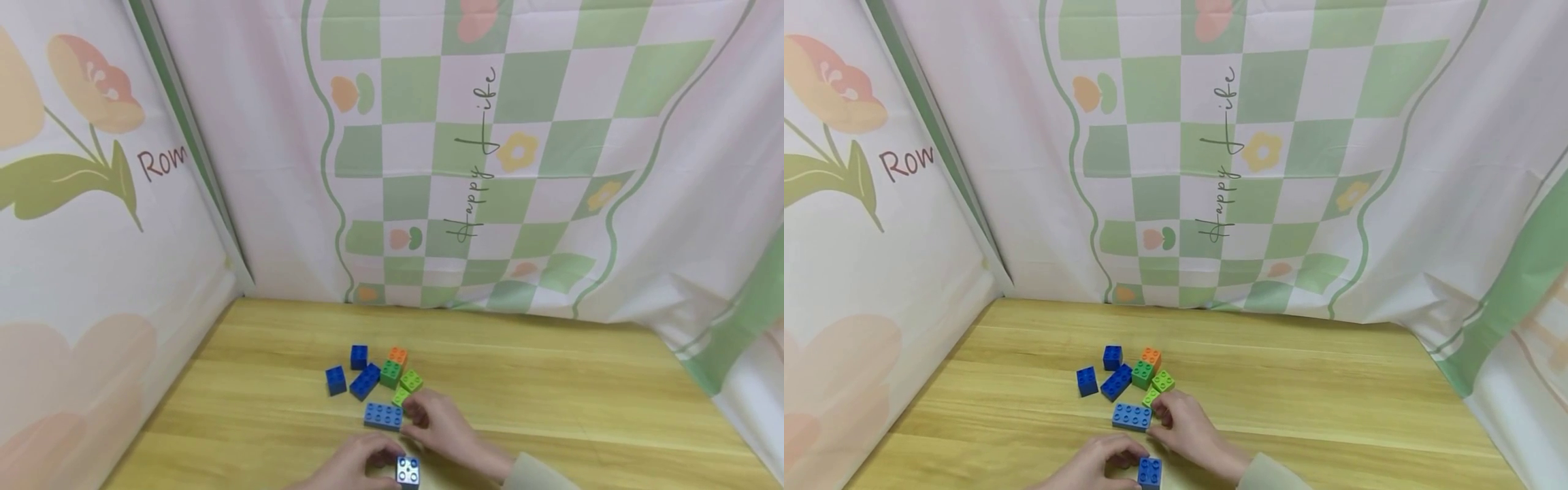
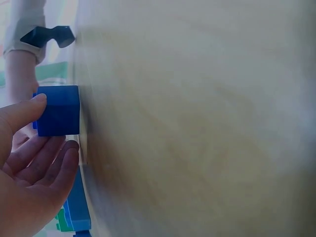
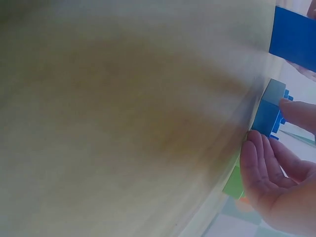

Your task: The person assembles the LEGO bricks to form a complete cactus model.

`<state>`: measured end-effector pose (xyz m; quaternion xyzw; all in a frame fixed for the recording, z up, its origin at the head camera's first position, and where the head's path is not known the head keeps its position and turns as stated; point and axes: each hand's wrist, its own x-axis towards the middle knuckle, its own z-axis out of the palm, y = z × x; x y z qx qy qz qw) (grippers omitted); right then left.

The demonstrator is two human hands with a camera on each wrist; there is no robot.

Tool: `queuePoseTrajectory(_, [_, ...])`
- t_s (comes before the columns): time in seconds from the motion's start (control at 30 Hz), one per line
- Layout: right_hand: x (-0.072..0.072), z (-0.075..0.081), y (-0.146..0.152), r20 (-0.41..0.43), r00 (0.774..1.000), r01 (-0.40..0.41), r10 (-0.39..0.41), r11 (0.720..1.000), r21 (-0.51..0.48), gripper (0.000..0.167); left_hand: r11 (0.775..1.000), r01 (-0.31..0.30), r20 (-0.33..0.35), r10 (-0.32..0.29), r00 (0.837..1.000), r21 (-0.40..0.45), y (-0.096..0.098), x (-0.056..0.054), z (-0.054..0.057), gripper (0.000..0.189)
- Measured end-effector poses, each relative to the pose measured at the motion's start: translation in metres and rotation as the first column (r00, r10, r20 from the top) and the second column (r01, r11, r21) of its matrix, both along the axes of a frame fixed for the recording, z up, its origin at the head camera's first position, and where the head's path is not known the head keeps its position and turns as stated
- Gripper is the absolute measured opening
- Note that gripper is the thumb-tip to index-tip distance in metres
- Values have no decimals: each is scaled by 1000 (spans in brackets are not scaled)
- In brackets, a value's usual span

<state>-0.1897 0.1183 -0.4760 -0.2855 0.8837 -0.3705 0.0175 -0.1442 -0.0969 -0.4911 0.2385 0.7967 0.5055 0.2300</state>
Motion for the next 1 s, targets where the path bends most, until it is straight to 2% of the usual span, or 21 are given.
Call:
queuePoseTrajectory(0.13, [-1, 1, -2, -8, 1000, 6, -6, 1000, 23, 31, 1000, 5, -10, -5, 1000, 1, -1, 0, 0, 32])
queuePoseTrajectory(0.43, [-2, 4, -7, -26, 1000, 7, -5, 997, 73, 28, 1000, -15, 60, 16, 998, -20, -3, -1, -1, 30])
queuePoseTrajectory(0.7, [-1, 7, -5, -18, 1000, 10, -8, 995, 99, 25, 1000, -16, 51, 17, 999, -21, -2, 0, -1, 30])
queuePoseTrajectory(1.0, [2, 7, 6, -67, 998, 25, -17, 993, 116, 24, 1000, -7, 54, 7, 999, -12, -4, -1, -4, 30])
